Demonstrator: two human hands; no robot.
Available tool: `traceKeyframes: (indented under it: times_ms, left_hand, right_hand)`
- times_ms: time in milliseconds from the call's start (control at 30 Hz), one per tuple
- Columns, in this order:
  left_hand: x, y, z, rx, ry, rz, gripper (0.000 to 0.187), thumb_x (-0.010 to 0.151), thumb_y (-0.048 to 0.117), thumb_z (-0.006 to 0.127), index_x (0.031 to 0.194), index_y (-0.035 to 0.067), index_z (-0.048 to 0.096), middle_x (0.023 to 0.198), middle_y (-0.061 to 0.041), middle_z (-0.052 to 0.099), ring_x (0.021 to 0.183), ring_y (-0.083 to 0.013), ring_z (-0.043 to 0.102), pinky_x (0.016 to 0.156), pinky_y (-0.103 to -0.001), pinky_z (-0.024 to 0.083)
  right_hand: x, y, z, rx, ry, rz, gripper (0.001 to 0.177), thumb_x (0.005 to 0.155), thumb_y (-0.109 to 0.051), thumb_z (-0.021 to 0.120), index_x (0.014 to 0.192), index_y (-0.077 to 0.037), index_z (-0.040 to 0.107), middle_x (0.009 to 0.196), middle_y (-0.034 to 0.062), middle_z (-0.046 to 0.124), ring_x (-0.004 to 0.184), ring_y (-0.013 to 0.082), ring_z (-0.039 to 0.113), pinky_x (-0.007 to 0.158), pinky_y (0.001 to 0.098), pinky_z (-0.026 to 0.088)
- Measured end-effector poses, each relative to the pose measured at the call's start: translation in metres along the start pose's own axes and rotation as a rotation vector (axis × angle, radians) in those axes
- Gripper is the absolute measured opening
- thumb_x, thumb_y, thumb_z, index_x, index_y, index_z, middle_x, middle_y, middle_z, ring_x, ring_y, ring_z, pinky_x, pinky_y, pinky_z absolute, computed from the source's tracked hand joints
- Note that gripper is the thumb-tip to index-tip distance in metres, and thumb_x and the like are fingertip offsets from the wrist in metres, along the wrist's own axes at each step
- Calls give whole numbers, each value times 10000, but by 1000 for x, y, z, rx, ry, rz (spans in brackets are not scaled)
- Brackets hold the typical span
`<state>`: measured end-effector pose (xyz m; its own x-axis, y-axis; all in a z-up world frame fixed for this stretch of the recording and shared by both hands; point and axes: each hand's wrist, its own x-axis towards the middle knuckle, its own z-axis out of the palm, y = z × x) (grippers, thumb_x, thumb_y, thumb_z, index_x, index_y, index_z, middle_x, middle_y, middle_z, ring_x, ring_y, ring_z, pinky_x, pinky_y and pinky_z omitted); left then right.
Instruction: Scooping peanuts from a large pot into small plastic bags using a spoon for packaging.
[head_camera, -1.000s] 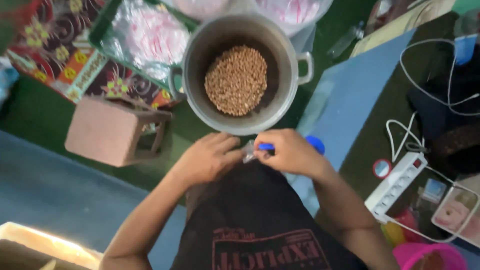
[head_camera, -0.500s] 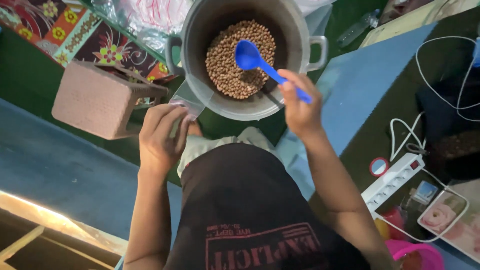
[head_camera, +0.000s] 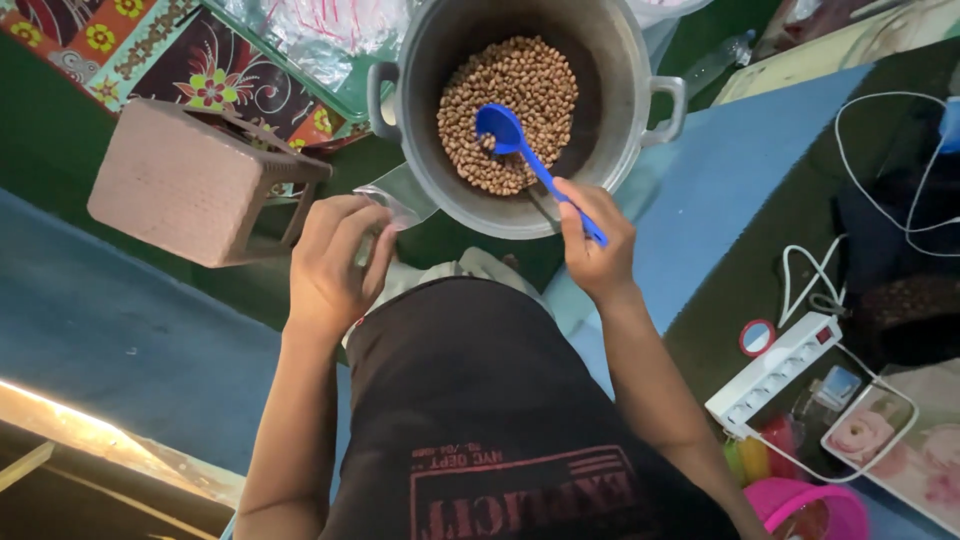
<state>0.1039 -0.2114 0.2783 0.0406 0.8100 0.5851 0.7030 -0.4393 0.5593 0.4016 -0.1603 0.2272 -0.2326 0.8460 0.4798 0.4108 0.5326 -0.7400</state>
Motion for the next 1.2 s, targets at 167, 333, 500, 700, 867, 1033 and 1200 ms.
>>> traceKeyframes:
  times_ms: [167,333,500,700,867,1033,1200]
  left_hand:
    - [11,-9,7,29,12,85,69,979,95,754,990,34,726,932,-126,638,818,-334,657,760,-404,568]
    - [29,-12,20,12,33,150,54,951,42,784,971,28,736,925,-130,663,805,-323,669,768,-383,579]
    - [41,-11,35,-8,17,192,29,957,20,763,966,15,735,919,-135,670,806,-314,675,756,-361,589]
    - [47,-2,47,-8,-31,161,42,967,45,728,1008,49,738,912,-105,684,803,-289,682,735,-357,595]
    - [40,-9,63,15,-91,94,82,1006,124,705,1073,80,688,856,-88,643,768,-286,675,683,-372,584]
    - [40,-10,73,89,-218,5,213,1007,184,723,1104,73,568,835,-121,605,766,-319,687,686,-400,572]
    - [49,1,77,116,-295,-41,290,962,157,763,1102,67,526,805,-147,587,742,-364,691,670,-437,562]
  right_hand:
    - [11,-15,-6,-39,47,-30,231,1056,-49,585,1189,67,735,982,159,725,825,303,714,801,396,575]
    - [17,-23,-12,-97,117,-55,244,1060,-70,579,1178,72,739,948,171,723,785,298,711,765,398,579]
    - [19,-31,-20,-120,171,-50,229,1052,-53,580,1160,77,735,954,187,726,762,309,710,736,403,582]
    - [20,-34,-30,-123,199,-16,233,1055,-51,569,1162,78,731,878,171,713,689,264,675,671,367,569]
    - [18,-34,-37,-82,230,9,260,1070,-80,548,1152,86,729,860,157,719,659,219,658,636,338,563]
    - [14,-38,-43,-78,239,-18,256,1053,-59,563,1158,98,734,867,164,724,650,223,657,638,335,565]
    - [13,-38,-45,-2,261,-59,261,1043,-47,563,1132,137,724,865,199,722,653,237,665,615,325,569]
